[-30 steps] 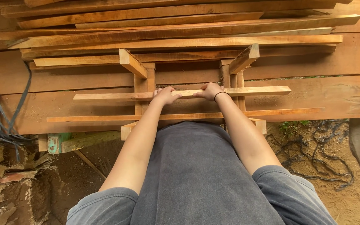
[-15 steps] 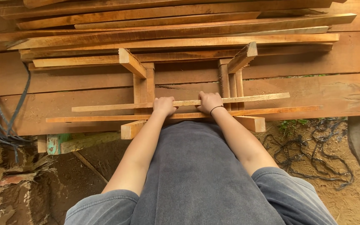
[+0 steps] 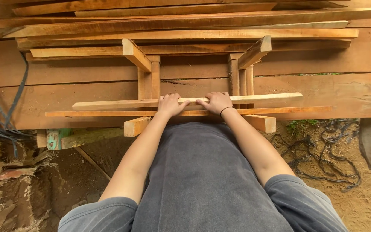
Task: Organizing and bundling thin wooden planks in a workshop environment.
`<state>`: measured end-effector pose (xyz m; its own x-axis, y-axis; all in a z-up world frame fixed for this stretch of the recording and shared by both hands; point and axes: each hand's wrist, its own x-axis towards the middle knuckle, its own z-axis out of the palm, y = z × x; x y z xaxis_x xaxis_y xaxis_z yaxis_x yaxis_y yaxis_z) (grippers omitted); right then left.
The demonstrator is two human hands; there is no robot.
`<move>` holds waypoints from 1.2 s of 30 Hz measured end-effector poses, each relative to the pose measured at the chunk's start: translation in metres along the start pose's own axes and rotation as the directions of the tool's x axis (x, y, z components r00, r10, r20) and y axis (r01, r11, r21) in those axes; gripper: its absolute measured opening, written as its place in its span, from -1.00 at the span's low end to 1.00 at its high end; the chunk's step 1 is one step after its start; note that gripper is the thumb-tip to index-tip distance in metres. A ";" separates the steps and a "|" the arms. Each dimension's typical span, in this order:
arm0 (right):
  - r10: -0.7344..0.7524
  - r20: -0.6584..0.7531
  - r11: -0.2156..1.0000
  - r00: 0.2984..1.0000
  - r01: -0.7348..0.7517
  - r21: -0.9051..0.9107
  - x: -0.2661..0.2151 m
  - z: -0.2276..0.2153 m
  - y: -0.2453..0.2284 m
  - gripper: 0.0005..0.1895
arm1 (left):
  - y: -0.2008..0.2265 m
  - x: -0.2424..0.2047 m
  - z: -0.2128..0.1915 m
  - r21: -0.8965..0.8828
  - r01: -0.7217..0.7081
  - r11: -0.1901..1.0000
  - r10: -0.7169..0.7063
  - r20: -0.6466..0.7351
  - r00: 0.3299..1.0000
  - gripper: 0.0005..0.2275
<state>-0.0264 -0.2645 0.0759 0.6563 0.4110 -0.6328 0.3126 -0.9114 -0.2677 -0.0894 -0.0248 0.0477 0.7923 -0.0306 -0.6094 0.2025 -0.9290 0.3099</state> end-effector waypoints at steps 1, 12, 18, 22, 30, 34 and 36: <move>0.005 -0.053 1.000 0.999 -0.004 0.011 -0.002 0.007 0.002 -0.28 | -0.001 -0.004 0.004 -0.041 -0.016 0.999 0.014 -0.035 0.999 -0.45; -0.118 -0.528 0.988 0.841 0.152 0.021 -0.007 0.049 0.019 -0.44 | -0.011 -0.022 0.046 -0.160 -0.181 0.971 0.093 -0.443 0.892 -0.68; -0.193 -0.554 0.980 0.810 0.191 -0.061 -0.018 0.045 0.019 -0.51 | -0.015 -0.037 0.051 -0.175 -0.193 0.965 0.100 -0.435 0.895 -0.67; -0.111 -0.281 0.986 0.953 0.141 0.090 -0.021 0.025 0.015 -0.48 | -0.014 -0.034 0.030 -0.128 -0.149 0.981 0.094 -0.360 0.928 -0.73; -0.023 -0.354 0.999 0.935 0.012 -0.032 -0.015 0.034 0.017 -0.38 | -0.010 -0.011 0.030 -0.036 -0.004 0.999 0.000 -0.113 0.994 -0.51; -0.073 -0.520 0.996 0.851 0.085 -0.001 -0.016 0.049 0.023 -0.46 | -0.020 -0.018 0.053 -0.068 -0.179 0.982 0.135 -0.415 0.900 -0.68; -0.085 -0.506 0.994 0.858 0.105 0.010 -0.019 0.058 0.024 -0.47 | -0.021 -0.024 0.058 -0.101 -0.177 0.979 0.123 -0.400 0.908 -0.65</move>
<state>-0.0711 -0.2952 0.0395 0.8840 0.4418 -0.1529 0.3729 -0.8636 -0.3394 -0.1462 -0.0258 0.0129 0.9746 0.0058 -0.2237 0.1165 -0.8666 0.4852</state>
